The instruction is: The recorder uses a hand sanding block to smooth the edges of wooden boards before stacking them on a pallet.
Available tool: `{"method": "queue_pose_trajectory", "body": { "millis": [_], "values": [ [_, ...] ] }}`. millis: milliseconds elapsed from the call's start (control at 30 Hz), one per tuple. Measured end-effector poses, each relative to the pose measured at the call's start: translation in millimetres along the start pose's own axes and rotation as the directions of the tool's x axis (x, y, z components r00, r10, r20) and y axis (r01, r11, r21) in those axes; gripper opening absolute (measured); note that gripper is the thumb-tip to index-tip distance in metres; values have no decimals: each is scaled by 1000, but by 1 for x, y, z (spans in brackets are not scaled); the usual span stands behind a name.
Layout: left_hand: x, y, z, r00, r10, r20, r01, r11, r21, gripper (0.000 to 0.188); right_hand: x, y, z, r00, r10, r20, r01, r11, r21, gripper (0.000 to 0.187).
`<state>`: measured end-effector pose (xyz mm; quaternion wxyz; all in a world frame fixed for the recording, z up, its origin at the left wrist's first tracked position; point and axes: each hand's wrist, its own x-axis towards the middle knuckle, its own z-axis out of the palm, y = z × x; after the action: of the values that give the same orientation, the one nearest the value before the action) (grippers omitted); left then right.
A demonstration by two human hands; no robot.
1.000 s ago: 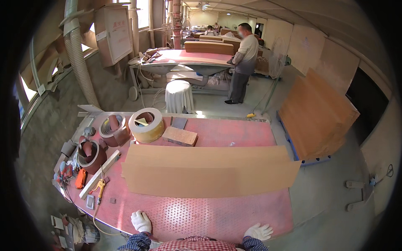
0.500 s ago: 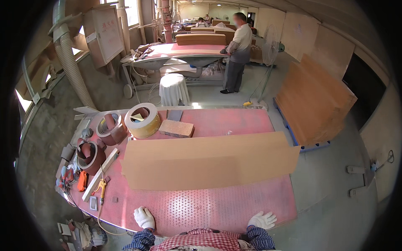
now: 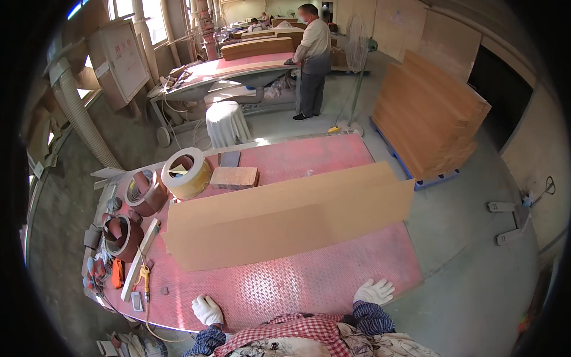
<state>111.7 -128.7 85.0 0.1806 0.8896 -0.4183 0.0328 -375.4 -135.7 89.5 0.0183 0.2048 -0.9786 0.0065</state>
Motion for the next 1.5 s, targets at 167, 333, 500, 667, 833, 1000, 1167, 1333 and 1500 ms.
{"method": "queue_pose_trajectory", "body": {
  "millis": [167,333,500,667,833,1000,1167,1333,1500],
  "values": [
    [0,-4,-2,1000,6,-6,-6,1000,-15,22,-3,0,-3,999,5,38,-6,999,38,59],
    [39,-6,0,979,-202,8,188,894,-407,29,-5,-6,-11,998,35,61,-36,999,16,58],
    [168,-39,14,925,-200,-324,48,904,-424,53,-1,-10,1,999,-1,40,-1,999,46,57],
    [227,36,-23,950,-312,-4,223,690,-688,57,-3,-5,-1,1000,11,5,-12,999,51,55],
    [257,16,22,996,-88,-33,36,682,-731,55,0,-2,19,997,-2,-81,5,1000,31,55],
    [262,53,10,984,-154,-85,25,601,-799,51,-2,-8,2,1000,5,-28,-4,999,36,54],
    [266,61,1,945,-327,16,171,450,-877,39,-2,-5,4,998,-24,-49,24,1000,10,52],
    [234,45,3,910,-397,-123,64,428,-902,23,-8,-3,-9,999,-48,13,47,997,58,54],
    [197,25,-21,915,-403,30,148,265,-953,26,-4,0,-2,998,-15,-58,17,1000,26,53]
  ]
}}
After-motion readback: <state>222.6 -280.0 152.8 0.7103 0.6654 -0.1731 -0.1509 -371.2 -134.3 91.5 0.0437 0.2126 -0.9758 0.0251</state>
